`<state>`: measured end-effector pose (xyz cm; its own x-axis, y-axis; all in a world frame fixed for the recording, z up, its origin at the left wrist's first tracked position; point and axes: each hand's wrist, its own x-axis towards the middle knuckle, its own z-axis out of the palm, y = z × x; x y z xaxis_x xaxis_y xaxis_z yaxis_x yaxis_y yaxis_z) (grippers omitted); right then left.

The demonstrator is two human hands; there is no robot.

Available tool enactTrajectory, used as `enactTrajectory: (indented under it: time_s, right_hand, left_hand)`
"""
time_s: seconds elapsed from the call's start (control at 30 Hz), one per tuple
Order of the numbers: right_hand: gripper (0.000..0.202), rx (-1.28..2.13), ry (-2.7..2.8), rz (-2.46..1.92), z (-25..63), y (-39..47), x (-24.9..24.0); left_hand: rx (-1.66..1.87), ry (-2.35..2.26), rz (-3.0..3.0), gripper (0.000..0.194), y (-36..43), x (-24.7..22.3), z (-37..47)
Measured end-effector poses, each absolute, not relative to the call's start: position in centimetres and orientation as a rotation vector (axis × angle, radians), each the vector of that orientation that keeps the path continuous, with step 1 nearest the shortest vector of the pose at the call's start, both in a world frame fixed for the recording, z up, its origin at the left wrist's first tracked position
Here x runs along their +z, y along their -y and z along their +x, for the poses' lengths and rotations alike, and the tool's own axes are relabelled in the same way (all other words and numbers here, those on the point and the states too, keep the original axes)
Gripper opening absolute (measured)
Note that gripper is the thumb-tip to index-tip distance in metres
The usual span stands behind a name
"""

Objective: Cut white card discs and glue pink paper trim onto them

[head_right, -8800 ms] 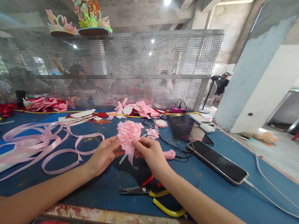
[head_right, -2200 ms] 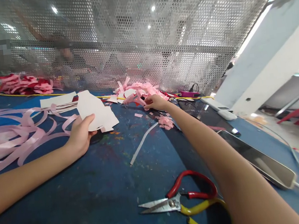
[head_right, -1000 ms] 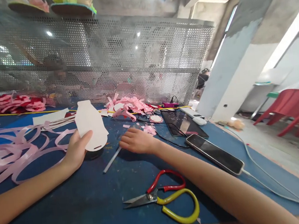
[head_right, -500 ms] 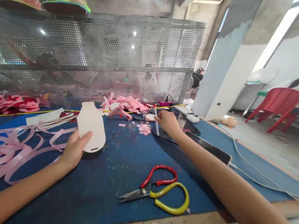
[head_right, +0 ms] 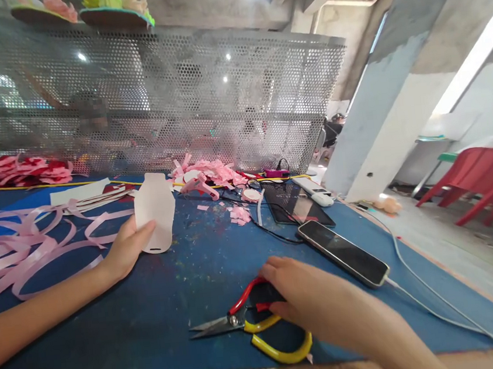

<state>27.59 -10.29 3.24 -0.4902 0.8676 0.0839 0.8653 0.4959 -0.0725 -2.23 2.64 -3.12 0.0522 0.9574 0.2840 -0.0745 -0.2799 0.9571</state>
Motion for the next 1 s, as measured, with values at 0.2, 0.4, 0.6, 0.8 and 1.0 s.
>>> enactTrajectory:
  time_s: [0.2, 0.4, 0.6, 0.8, 1.0]
  right_hand:
    - [0.021, -0.249, 2.666, -1.465, 26.3, 12.5, 2.1]
    - [0.017, -0.349, 2.72, -1.371, 25.5, 14.1, 1.8]
    - [0.014, -0.083, 2.506, -1.756, 25.5, 12.2, 1.8]
    - [0.035, 0.092, 2.104, -1.558, 25.5, 7.7, 4.2]
    - [0.049, 0.456, 2.19, -1.356, 23.1, 5.1, 4.7]
  left_hand:
    - [1.426, -1.002, 1.426, 0.052, -2.7, -3.1, -2.1]
    - [1.304, -0.987, 1.368, 0.049, -2.2, -2.8, -2.1]
    - [1.081, -0.912, 1.455, 0.059, -1.3, -2.0, -1.9]
    - [1.173, -0.776, 1.144, 0.048, -0.9, -1.2, -0.6]
    - [1.398, -0.783, 1.349, 0.033, 0.9, 2.5, 1.0]
